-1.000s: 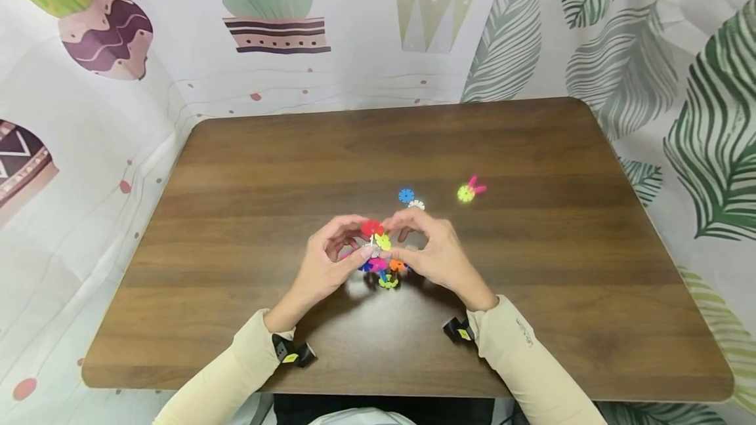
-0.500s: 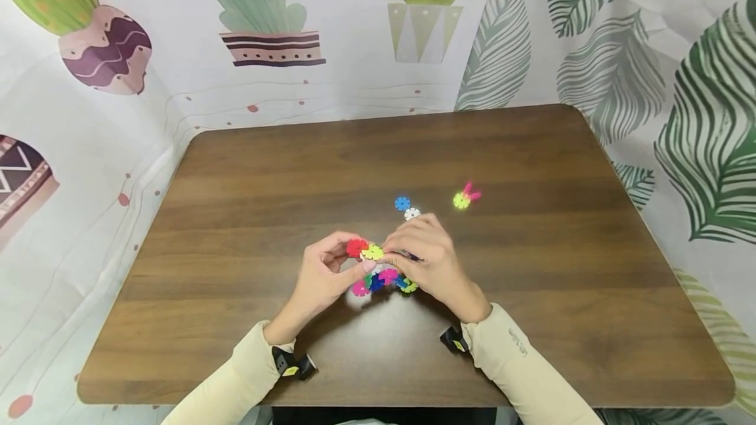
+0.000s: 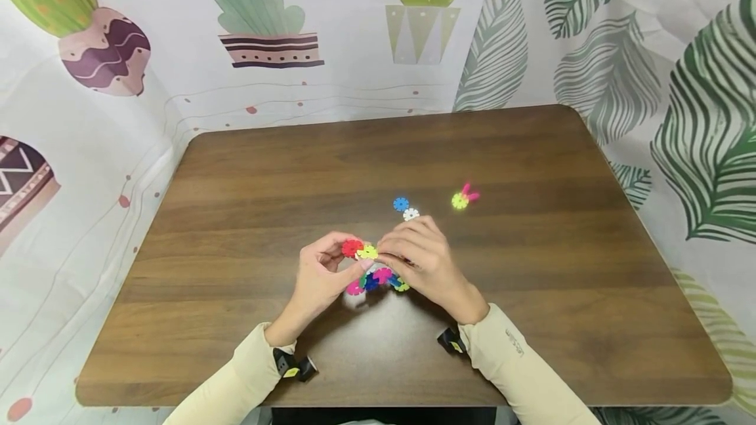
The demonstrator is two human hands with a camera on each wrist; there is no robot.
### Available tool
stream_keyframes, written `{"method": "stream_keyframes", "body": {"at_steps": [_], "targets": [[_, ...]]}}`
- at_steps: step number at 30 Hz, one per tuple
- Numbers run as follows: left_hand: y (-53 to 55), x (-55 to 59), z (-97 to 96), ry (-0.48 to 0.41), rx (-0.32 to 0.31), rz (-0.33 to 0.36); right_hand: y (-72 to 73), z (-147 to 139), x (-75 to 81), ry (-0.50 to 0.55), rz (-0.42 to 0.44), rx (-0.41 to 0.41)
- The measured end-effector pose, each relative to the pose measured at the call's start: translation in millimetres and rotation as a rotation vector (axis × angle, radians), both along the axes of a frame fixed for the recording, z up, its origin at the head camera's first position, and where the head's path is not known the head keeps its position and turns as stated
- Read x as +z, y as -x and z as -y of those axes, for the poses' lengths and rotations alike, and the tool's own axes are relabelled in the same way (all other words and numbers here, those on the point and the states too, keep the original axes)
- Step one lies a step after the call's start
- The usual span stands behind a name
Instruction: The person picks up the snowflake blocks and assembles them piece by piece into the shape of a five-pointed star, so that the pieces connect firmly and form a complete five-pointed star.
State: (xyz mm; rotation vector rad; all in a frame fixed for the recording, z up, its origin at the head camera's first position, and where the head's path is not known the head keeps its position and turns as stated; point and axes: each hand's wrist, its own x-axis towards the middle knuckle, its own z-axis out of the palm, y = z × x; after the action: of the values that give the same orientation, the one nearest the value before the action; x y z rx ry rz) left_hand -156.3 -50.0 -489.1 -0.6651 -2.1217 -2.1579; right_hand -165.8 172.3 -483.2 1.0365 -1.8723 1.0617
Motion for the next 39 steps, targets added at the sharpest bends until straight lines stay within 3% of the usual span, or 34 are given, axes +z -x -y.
{"method": "stream_keyframes", "body": {"at_steps": [3,9,13,16,19,22,25,28,39], "targets": [[2.7,-1.1,2.9,-0.039,-0.005,-0.026,2.0,-4.9,-1.2,0.057,0.115,-0.015],[7.4,-1.9,8.8,-0.098,-0.008,-0.029,12.2,-23.6,-9.7,0.23,0.496,-0.097],[10.6,-1.9,11.6,-0.142,-0.014,-0.025,25.4,-34.0,-20.9,0.32,0.68,-0.175],[11.0,-0.8,15.2,-0.189,-0.015,-0.016,36.0,-38.2,-32.5,0.327,0.803,-0.222],[10.4,0.4,18.6,-0.229,-0.019,-0.01,44.4,-39.3,-41.6,0.256,0.899,-0.288],[10.9,0.8,19.7,-0.251,-0.022,-0.015,49.7,-38.1,-44.8,0.118,0.93,-0.382],[11.5,1.5,19.8,-0.265,-0.021,-0.016,52.4,-33.3,-43.2,-0.03,0.884,-0.462],[12.2,2.4,20.9,-0.264,-0.017,-0.008,54.4,-27.6,-42.4,-0.122,0.826,-0.483],[11.6,1.2,18.6,-0.241,-0.003,0.025,47.9,-28.4,-37.9,-0.081,0.854,-0.438]]}}
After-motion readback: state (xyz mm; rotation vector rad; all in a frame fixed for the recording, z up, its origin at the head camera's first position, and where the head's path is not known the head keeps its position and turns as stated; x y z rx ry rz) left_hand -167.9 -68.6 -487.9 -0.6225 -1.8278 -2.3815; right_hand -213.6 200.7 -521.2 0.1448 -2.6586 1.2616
